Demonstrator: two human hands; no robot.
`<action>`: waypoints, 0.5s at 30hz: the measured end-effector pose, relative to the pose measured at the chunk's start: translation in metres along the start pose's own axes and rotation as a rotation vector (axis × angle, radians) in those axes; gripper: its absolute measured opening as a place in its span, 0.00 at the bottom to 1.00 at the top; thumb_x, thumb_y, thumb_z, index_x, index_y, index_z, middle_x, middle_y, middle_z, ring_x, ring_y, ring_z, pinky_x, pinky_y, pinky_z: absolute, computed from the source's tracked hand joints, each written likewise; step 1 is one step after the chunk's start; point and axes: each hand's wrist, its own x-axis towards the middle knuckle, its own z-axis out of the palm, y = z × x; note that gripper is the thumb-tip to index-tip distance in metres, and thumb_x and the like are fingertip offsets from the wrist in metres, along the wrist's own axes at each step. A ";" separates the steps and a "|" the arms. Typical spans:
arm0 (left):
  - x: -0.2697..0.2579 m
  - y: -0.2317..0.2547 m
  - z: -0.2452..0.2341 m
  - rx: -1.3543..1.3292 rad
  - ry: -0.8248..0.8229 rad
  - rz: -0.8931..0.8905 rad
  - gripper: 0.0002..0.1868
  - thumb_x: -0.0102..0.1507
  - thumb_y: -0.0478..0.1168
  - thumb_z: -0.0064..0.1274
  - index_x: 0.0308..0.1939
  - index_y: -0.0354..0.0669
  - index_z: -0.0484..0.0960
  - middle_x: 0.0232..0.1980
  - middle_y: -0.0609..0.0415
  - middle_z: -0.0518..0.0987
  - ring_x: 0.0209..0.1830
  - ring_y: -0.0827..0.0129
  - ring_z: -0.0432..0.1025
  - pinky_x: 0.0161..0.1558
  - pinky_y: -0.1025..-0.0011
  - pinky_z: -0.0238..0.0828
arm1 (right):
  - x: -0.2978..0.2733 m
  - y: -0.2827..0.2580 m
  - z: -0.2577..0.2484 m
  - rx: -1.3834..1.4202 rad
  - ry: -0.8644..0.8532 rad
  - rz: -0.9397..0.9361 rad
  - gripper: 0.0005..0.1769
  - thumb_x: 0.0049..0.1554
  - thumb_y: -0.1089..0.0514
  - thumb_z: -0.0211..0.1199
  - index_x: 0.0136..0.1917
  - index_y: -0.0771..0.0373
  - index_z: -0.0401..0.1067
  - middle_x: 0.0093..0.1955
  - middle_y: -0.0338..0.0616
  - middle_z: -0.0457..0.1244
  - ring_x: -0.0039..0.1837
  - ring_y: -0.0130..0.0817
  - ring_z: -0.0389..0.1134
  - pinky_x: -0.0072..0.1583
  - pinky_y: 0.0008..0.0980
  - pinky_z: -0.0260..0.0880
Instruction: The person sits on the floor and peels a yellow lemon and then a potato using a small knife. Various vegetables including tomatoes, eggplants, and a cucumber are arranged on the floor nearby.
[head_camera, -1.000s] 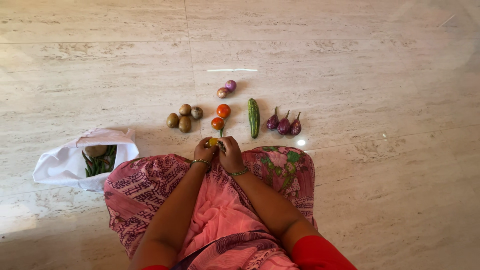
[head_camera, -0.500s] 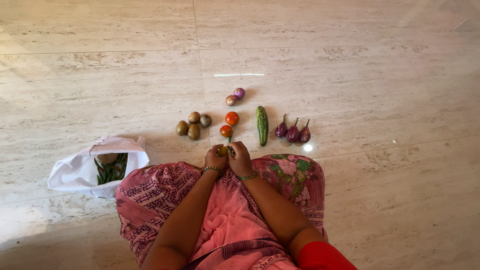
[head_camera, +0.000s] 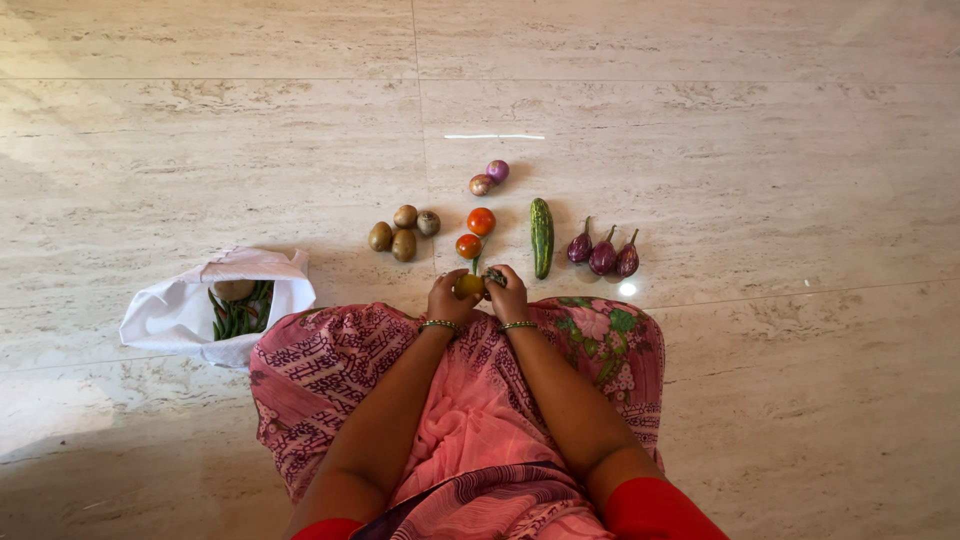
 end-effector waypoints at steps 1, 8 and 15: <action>0.002 -0.003 0.000 -0.007 -0.001 -0.080 0.32 0.49 0.38 0.71 0.58 0.43 0.81 0.54 0.41 0.80 0.51 0.52 0.78 0.53 0.61 0.78 | -0.005 -0.003 0.001 -0.047 -0.022 -0.021 0.12 0.59 0.62 0.63 0.56 0.66 0.73 0.45 0.46 0.69 0.45 0.36 0.71 0.46 0.36 0.73; 0.002 -0.001 -0.001 -0.206 -0.125 -0.372 0.32 0.51 0.39 0.68 0.60 0.44 0.79 0.50 0.43 0.84 0.49 0.57 0.81 0.50 0.63 0.82 | -0.026 -0.027 0.005 -0.281 0.043 -0.521 0.14 0.55 0.66 0.64 0.56 0.68 0.72 0.50 0.52 0.68 0.52 0.43 0.72 0.54 0.36 0.72; -0.007 0.009 -0.003 0.066 -0.147 -0.077 0.31 0.50 0.38 0.73 0.57 0.44 0.82 0.51 0.41 0.83 0.50 0.55 0.79 0.52 0.63 0.78 | -0.014 -0.014 0.001 -0.193 0.080 -0.140 0.10 0.57 0.63 0.64 0.53 0.66 0.74 0.47 0.48 0.71 0.49 0.36 0.73 0.52 0.35 0.72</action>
